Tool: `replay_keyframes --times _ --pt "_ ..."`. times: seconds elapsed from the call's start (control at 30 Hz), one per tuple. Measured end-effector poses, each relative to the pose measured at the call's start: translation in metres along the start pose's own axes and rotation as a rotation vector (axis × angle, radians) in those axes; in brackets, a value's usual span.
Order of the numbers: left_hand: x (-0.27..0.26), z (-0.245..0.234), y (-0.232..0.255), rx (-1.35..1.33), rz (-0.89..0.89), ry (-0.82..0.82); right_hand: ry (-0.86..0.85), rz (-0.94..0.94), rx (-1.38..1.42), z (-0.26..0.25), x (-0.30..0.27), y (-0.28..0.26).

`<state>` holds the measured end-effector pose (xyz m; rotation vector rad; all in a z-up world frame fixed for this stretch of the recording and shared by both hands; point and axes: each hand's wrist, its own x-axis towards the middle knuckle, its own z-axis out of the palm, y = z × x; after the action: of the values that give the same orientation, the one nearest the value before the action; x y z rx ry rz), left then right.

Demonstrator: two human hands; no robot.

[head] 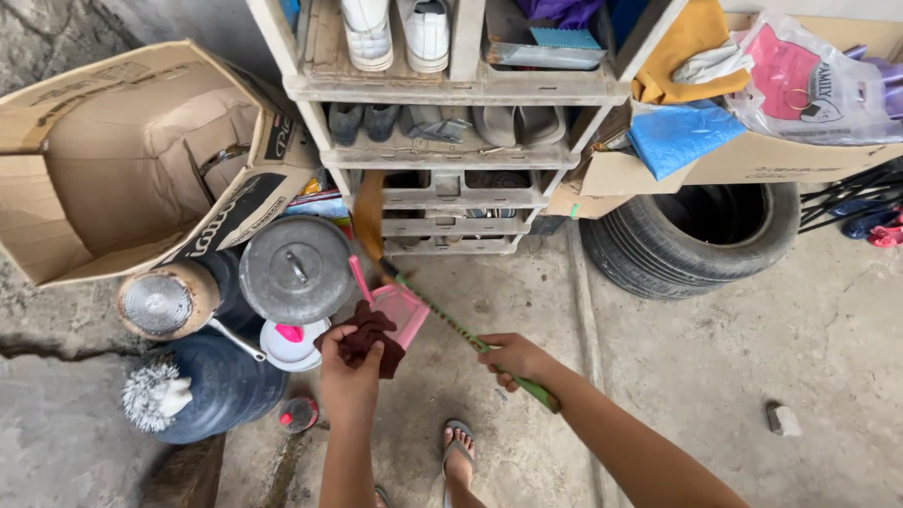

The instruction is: Cleaning a utility shoe rack and washing the cleaning cloth.

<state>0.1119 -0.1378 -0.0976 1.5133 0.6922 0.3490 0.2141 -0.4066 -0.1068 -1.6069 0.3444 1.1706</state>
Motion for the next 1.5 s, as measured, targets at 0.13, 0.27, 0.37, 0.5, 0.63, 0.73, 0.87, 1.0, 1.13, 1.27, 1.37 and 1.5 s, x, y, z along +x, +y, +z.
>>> replay_keyframes --times 0.13,0.27,0.37,0.5,0.63,0.73,0.87,1.0,1.13,1.27,1.37,1.5 --pt "0.005 0.007 -0.006 -0.009 -0.011 -0.011 -0.027 0.012 0.040 0.002 0.052 -0.018" --pt "0.009 0.009 -0.006 -0.029 -0.014 0.006 0.014 0.097 0.316 -0.062 0.136 -0.011" --pt "0.008 0.004 0.004 0.007 -0.037 0.045 0.171 0.130 0.395 -0.130 0.195 0.027" --pt "0.007 -0.005 0.005 0.031 -0.002 0.063 0.313 0.096 0.386 -0.113 0.187 0.047" --pt "0.008 -0.007 -0.003 -0.022 -0.051 0.064 0.109 0.023 0.309 -0.021 0.146 0.066" --pt "0.016 -0.008 -0.013 -0.043 0.003 0.037 -0.019 0.134 0.504 -0.016 0.095 0.035" --pt "0.016 -0.011 0.000 -0.054 0.023 0.042 -0.103 0.200 0.920 -0.083 0.125 0.046" --pt "0.016 -0.016 0.000 -0.094 0.024 0.070 0.217 0.048 1.001 -0.116 0.128 0.039" --pt "0.008 -0.022 0.002 0.000 0.030 0.086 0.429 -0.041 0.831 -0.098 0.103 0.028" --pt "0.011 -0.024 0.004 0.119 0.054 0.100 0.162 0.013 0.786 -0.127 0.082 0.026" --pt "0.011 -0.032 0.012 0.104 0.071 0.089 -0.083 0.097 0.773 -0.142 0.078 0.023" --pt "0.014 -0.050 0.035 0.105 0.109 0.114 0.105 0.036 0.670 -0.142 0.133 0.033"
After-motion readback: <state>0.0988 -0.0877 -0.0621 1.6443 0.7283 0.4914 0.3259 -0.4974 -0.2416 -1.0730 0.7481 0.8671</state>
